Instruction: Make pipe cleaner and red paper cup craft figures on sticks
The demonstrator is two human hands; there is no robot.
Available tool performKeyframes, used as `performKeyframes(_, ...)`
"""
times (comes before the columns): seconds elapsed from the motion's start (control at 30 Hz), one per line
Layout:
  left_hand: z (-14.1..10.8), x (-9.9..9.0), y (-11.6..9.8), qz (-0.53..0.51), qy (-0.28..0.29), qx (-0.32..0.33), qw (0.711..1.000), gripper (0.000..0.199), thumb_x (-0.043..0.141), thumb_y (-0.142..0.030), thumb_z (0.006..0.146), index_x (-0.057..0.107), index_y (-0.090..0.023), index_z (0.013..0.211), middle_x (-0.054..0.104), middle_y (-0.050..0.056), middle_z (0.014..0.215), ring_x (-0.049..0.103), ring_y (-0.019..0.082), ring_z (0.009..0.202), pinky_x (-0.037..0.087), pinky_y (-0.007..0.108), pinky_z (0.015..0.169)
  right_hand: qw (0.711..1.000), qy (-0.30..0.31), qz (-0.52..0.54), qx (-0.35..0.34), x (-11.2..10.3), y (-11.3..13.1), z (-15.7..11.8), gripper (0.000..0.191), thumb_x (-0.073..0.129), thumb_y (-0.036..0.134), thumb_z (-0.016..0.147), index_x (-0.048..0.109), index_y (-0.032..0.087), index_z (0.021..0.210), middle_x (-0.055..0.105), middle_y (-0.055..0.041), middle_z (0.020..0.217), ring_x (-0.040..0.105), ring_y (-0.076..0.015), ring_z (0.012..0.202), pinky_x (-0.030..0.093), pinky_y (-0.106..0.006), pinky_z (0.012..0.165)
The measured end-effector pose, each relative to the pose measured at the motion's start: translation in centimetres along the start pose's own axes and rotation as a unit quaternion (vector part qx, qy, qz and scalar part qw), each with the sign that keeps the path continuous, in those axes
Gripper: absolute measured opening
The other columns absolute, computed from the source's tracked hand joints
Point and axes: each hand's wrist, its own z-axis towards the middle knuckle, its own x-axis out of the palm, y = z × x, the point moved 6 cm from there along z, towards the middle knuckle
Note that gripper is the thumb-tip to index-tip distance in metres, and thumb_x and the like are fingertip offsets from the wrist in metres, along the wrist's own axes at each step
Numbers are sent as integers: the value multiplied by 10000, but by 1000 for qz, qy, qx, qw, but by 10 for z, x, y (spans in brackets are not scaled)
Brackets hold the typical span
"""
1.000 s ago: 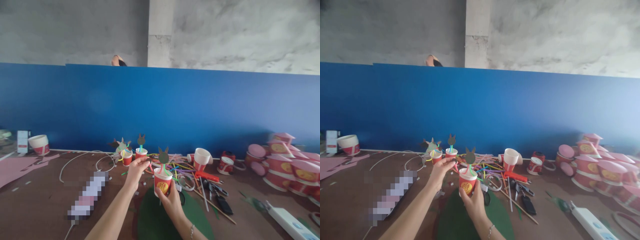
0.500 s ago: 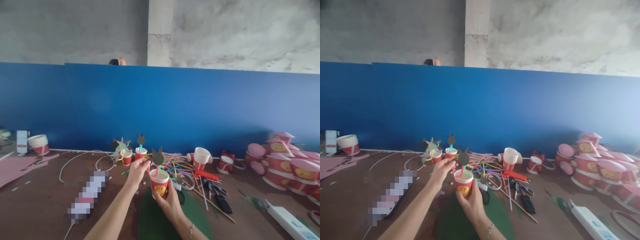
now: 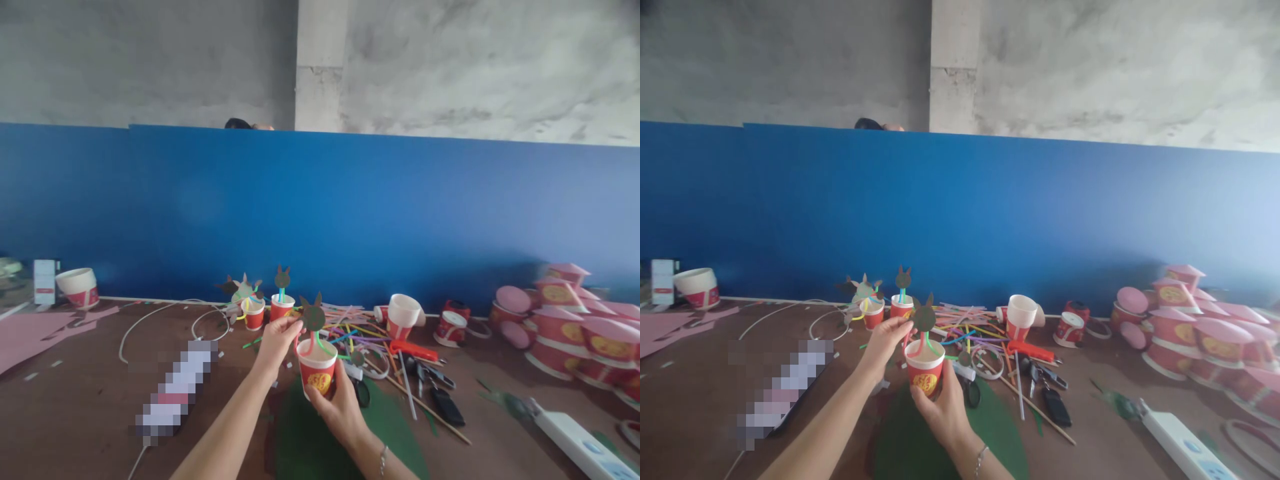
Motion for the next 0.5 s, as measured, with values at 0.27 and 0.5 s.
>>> performKeyframes(0.27, -6, 5, -6, -48, 16, 19, 999, 249, 701, -379, 655, 669, -140, 716, 647, 8, 634, 568, 135, 611, 408, 225, 595, 1000, 8, 17, -2, 1, 3, -1, 504, 685, 394, 706, 562, 158, 1134, 686, -76, 924, 626, -213, 783, 513, -292, 713)
performKeyframes(0.5, -2, -6, -3, -49, -48, 42, 997, 246, 699, -370, 651, 633, -137, 695, 637, 5, 628, 576, 133, 612, 426, 225, 603, 993, -89, 54, 52, -16, -13, 4, 459, 409, 527, 884, 616, 177, 1098, 656, -113, 1098, 603, -240, 992, 484, -312, 822)
